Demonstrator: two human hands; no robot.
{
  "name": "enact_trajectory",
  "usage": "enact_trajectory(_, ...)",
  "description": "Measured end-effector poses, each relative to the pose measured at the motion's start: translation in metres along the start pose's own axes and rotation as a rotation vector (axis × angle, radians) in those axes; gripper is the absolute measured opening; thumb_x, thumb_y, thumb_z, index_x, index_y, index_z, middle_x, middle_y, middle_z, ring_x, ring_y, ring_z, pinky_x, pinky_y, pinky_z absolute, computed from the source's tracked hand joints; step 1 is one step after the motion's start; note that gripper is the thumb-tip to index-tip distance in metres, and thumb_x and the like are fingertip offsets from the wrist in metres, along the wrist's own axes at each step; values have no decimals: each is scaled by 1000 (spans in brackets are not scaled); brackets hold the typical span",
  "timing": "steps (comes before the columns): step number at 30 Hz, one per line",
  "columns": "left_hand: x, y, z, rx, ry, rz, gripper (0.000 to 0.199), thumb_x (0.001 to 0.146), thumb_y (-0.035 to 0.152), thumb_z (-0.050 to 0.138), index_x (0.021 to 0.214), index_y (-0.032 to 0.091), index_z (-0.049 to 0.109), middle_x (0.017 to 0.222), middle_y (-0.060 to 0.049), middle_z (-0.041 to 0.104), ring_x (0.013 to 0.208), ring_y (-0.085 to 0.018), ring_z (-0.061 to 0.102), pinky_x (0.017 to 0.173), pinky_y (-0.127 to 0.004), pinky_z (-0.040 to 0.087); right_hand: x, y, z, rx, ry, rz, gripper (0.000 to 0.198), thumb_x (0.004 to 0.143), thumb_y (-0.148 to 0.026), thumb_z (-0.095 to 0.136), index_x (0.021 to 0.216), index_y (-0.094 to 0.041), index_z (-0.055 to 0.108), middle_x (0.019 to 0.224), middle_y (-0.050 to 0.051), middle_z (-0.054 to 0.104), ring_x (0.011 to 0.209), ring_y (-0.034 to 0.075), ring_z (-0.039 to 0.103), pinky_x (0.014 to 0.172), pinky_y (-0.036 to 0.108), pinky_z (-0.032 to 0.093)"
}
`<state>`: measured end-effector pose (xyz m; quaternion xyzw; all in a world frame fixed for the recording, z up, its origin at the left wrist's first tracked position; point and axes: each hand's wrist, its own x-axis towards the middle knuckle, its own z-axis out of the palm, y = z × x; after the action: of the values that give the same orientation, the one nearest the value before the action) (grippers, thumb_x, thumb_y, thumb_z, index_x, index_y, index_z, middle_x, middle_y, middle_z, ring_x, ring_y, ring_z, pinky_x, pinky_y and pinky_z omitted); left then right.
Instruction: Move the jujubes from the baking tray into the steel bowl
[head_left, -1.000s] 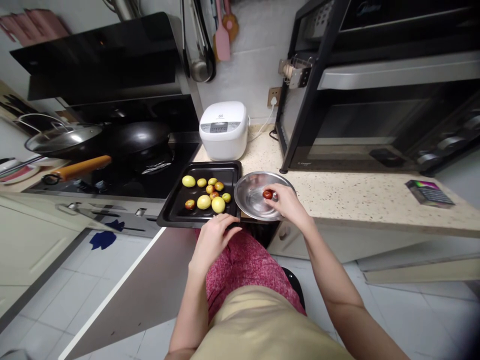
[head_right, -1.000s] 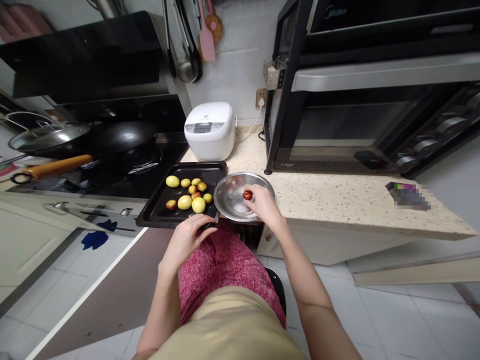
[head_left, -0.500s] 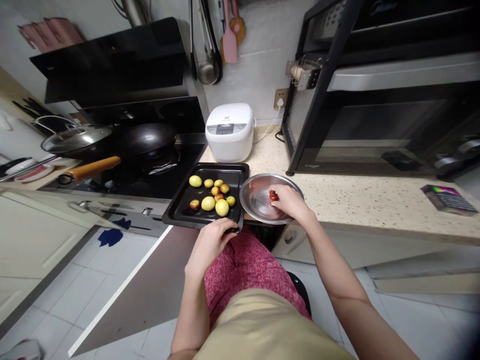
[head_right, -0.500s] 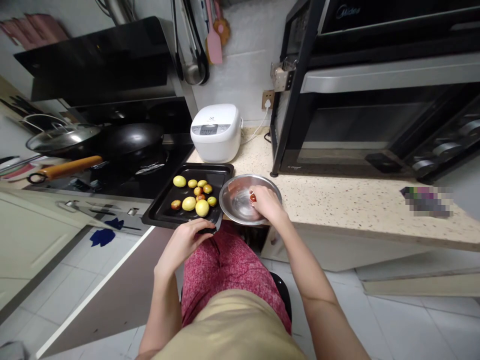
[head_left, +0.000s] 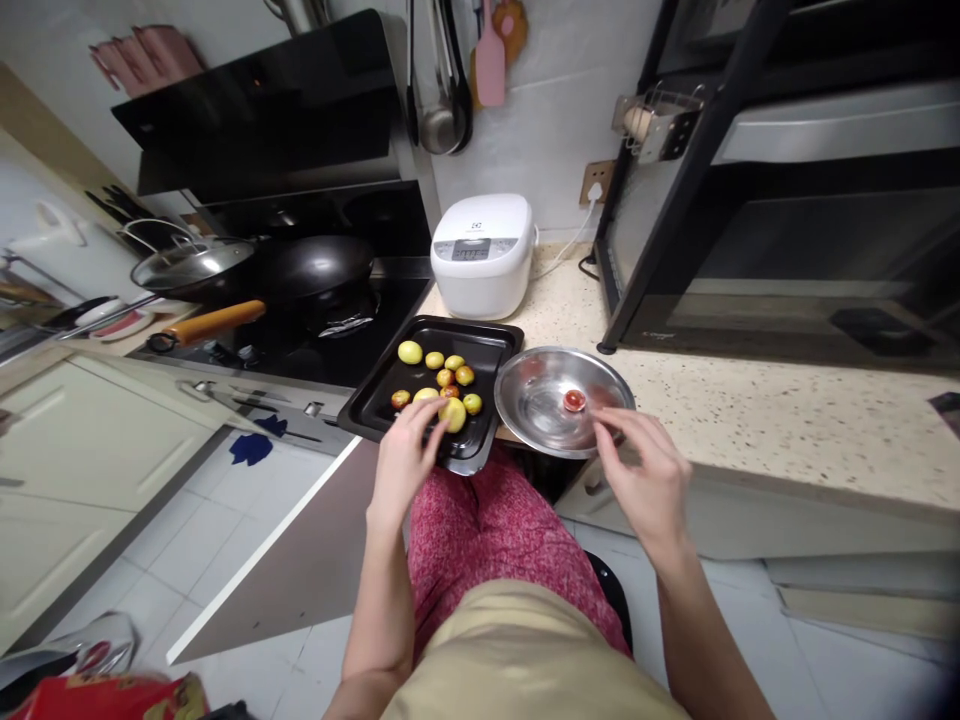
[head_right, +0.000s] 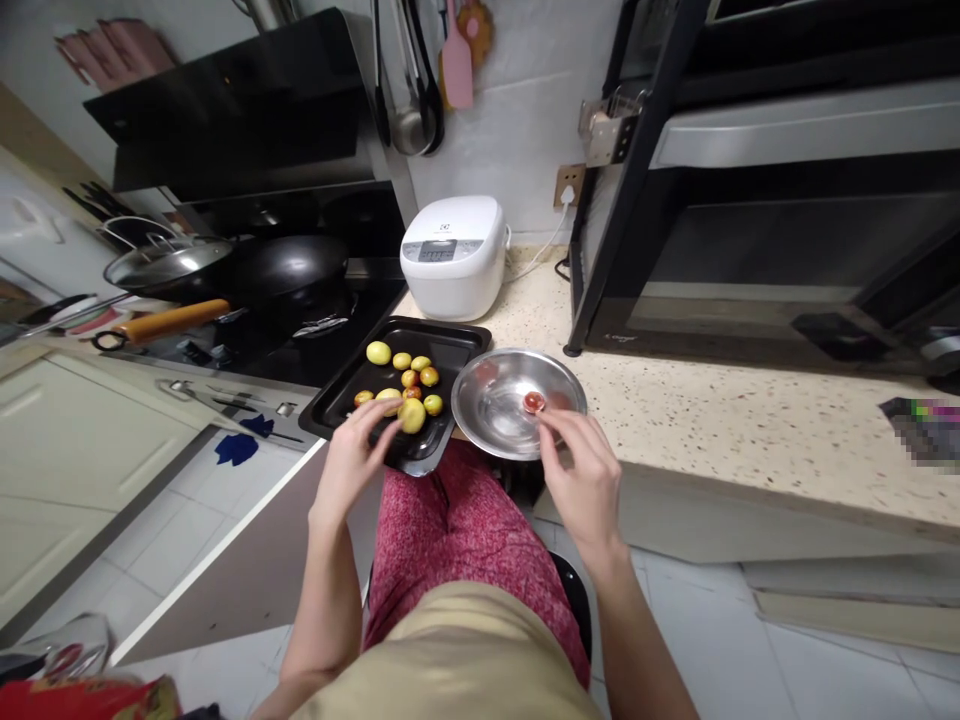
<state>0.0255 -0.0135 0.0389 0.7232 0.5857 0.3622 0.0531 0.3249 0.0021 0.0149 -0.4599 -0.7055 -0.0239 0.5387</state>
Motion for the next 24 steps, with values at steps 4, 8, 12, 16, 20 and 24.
enact_trajectory(4, 12, -36, -12, 169, 66, -156, 29, 102, 22, 53, 128, 20, 65, 132, -12, 69, 123, -28, 65, 109, -46, 51, -20, -6, -1, 35, 62, -48, 28, 93, -6, 64, 111, -24, 73, 101, 6, 77, 95, 23, 74, 92, 39, 59)
enact_trajectory(8, 22, -67, -18, 244, -34, -210, 34, 94, 17, 63, 127, 20, 68, 133, -11, 70, 122, -29, 66, 109, -47, 52, -26, -5, 1, 51, 86, -59, 34, 91, -4, 63, 114, -26, 74, 98, 5, 78, 91, 23, 75, 88, 40, 61)
enact_trajectory(12, 31, -77, -13, 270, -125, -212, 37, 89, 13, 67, 125, 22, 70, 129, -10, 71, 117, -27, 69, 104, -44, 55, -26, -6, 4, 78, 87, -83, 37, 90, -1, 63, 116, -26, 73, 97, 5, 78, 90, 22, 75, 87, 40, 61)
enact_trajectory(16, 37, -76, -12, 265, -114, -232, 33, 86, 11, 68, 117, 20, 72, 119, -10, 73, 111, -27, 70, 101, -42, 57, -27, -8, 5, 100, 84, -107, 41, 87, 3, 65, 116, -24, 72, 97, 6, 78, 90, 22, 75, 86, 40, 61)
enact_trajectory(20, 35, -52, -18, 114, 74, -191, 26, 92, 22, 66, 117, 18, 70, 115, -10, 71, 102, -24, 70, 88, -37, 62, -29, -10, 5, 117, 100, -112, 42, 85, 5, 65, 117, -23, 73, 96, 7, 78, 90, 22, 75, 84, 39, 62)
enact_trajectory(24, 36, 0, -16, -90, 62, -45, 28, 98, 36, 65, 123, 23, 66, 123, -7, 69, 112, -23, 68, 94, -35, 62, -31, -10, 8, 124, 108, -88, 44, 87, 3, 64, 119, -25, 73, 97, 6, 78, 90, 22, 75, 83, 40, 63)
